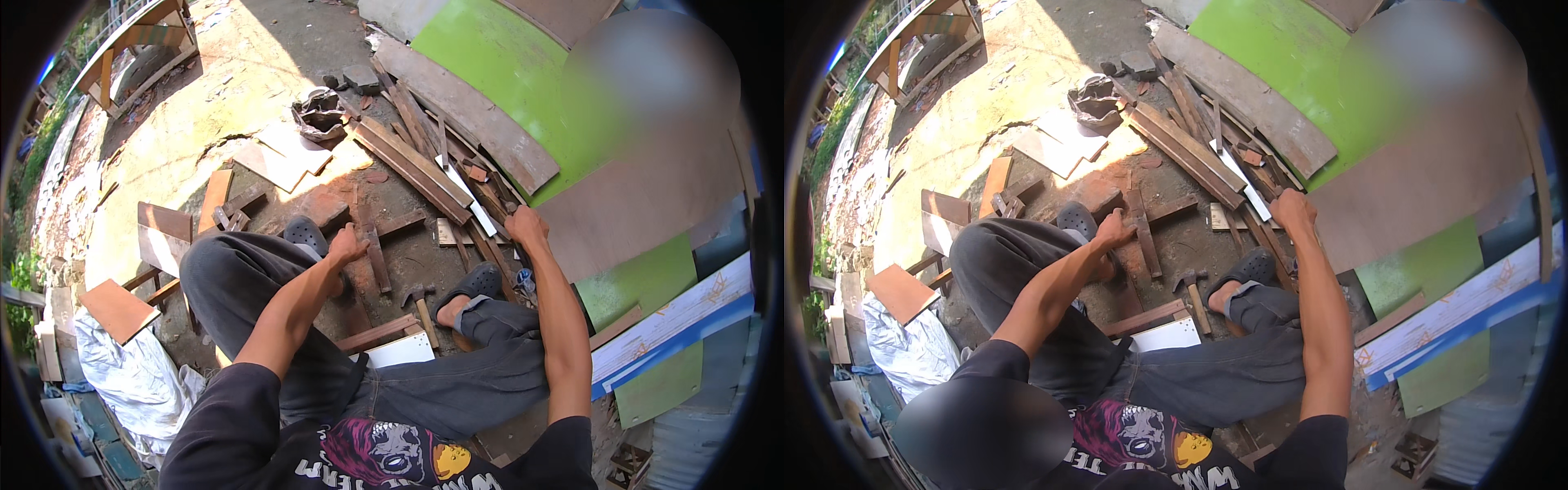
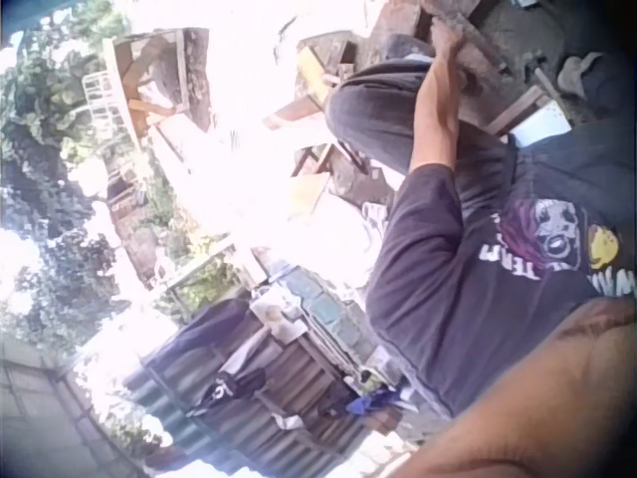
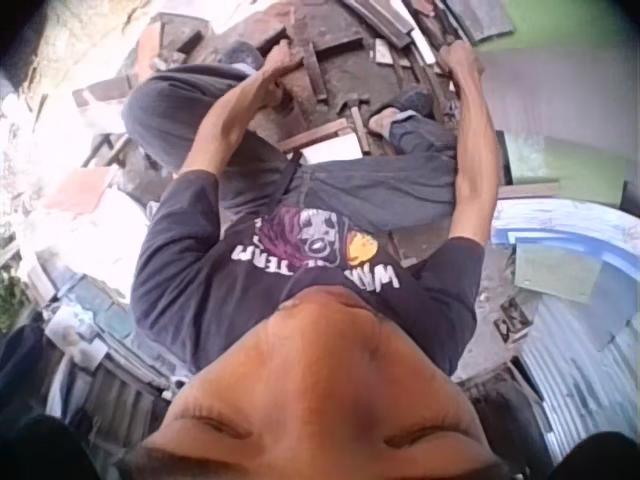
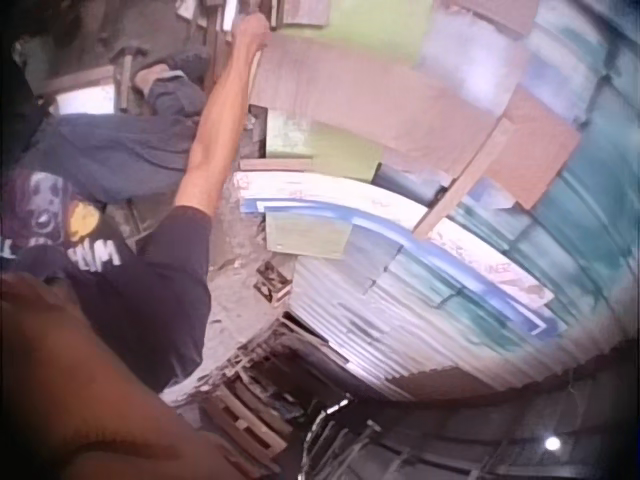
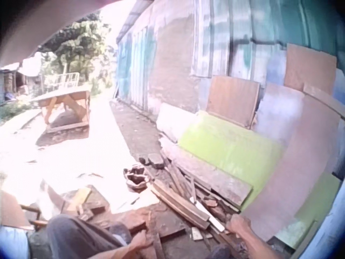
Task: The person sits cross-legged on the ground and uses a hand saw to cut a small piece of wood. They hold the wood with their left hand and saw with their right hand, then inspect the cut piece and place it aside.
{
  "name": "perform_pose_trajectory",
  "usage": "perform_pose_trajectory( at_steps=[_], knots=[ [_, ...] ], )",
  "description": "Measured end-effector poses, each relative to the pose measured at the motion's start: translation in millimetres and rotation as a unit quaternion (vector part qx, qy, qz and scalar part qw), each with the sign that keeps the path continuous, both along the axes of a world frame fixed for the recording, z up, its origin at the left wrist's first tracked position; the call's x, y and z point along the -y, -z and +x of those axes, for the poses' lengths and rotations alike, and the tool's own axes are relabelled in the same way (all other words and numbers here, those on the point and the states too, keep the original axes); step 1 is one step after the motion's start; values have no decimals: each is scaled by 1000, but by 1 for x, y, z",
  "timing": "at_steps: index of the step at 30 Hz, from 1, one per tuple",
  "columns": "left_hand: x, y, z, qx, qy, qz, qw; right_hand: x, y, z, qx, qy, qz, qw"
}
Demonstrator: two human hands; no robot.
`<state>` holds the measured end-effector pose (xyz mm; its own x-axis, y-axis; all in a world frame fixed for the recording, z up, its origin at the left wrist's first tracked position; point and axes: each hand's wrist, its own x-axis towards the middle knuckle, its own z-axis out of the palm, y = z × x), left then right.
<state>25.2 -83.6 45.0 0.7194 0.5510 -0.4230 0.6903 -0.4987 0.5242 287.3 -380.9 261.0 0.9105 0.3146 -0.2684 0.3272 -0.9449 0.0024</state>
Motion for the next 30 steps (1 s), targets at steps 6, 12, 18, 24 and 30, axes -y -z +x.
perform_pose_trajectory(
  at_steps=[6, 12, 18, 24, 30],
  knots=[
    [-24, 11, 27, 60, -42, -7, 997, -36, -52, -35, 9, 2, 39, 999],
    [-26, 32, 39, 101, -69, -39, 992, -27, -12, -67, -52, 21, 365, 929],
    [-30, 37, 33, 109, -88, -45, 989, -90, 19, -188, -213, 156, 569, 779],
    [-34, 35, 34, 118, -95, -59, 987, -102, 62, -242, -245, 123, 560, 782],
    [-40, 41, 36, 126, -100, -70, 984, -101, 73, -243, -241, 129, 575, 771]
  ],
)
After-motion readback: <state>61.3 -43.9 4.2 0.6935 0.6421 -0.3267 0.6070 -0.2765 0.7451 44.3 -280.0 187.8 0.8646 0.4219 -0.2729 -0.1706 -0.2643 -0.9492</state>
